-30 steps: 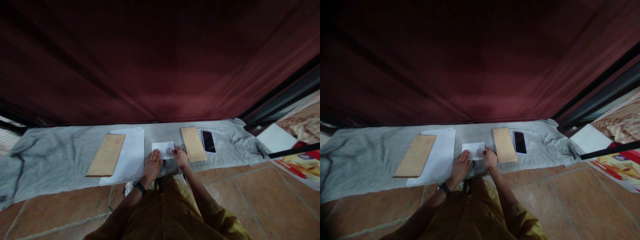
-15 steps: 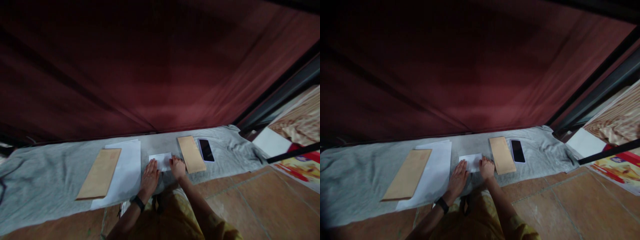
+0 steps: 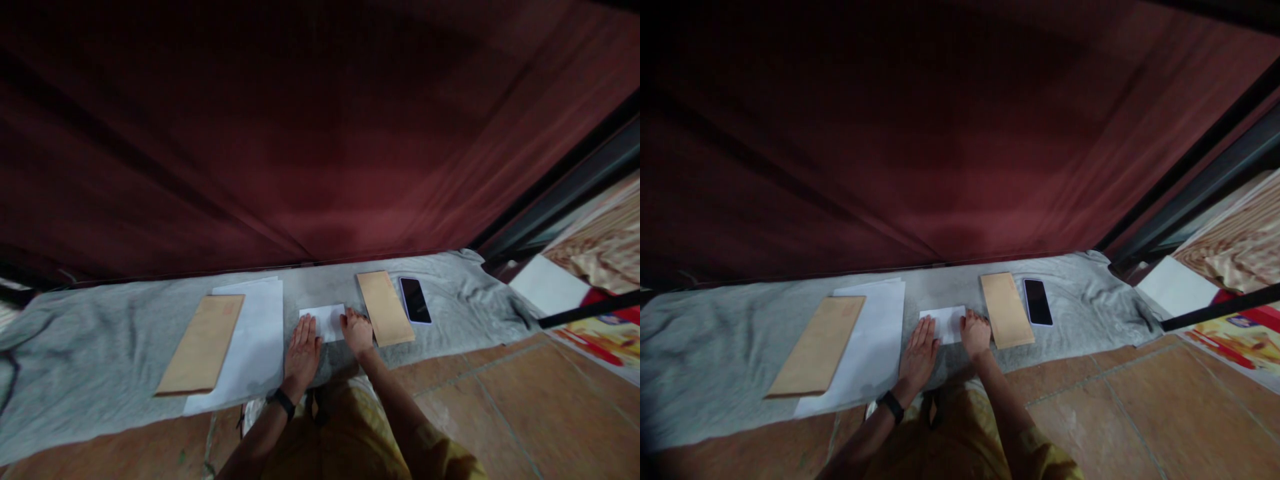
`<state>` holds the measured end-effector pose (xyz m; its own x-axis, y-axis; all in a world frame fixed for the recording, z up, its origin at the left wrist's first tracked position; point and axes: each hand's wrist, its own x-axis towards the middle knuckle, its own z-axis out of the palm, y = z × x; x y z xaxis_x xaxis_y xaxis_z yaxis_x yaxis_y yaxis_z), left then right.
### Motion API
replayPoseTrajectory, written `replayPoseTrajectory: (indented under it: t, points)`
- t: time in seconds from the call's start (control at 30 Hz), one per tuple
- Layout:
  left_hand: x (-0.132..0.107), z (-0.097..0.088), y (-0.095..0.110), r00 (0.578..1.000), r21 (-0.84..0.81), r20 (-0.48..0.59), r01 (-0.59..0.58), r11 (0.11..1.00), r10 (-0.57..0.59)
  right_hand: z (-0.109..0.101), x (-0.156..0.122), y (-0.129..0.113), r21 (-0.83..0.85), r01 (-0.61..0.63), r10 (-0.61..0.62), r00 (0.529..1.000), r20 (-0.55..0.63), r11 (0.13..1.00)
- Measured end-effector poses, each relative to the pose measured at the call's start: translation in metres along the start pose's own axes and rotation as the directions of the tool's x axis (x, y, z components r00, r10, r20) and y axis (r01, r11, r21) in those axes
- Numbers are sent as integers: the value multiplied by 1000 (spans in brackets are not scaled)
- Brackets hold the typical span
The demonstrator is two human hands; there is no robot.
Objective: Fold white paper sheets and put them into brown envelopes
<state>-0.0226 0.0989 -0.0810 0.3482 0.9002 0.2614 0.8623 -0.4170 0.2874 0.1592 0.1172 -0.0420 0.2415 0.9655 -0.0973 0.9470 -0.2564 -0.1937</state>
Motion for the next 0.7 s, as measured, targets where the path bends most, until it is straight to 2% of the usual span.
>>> replayPoseTrajectory:
  t: [0.3, 0.7]
  points:
    - [-1, 1, 2, 1000, 83, 3, 1, 997, -2, 0, 1, 0, -57, -7, 8, 1000, 11, 998]
    - [-2, 1, 3, 1000, 101, -5, -19, 995, 20, 1, 1, 0, -72, -12, 12, 1000, 4, 997]
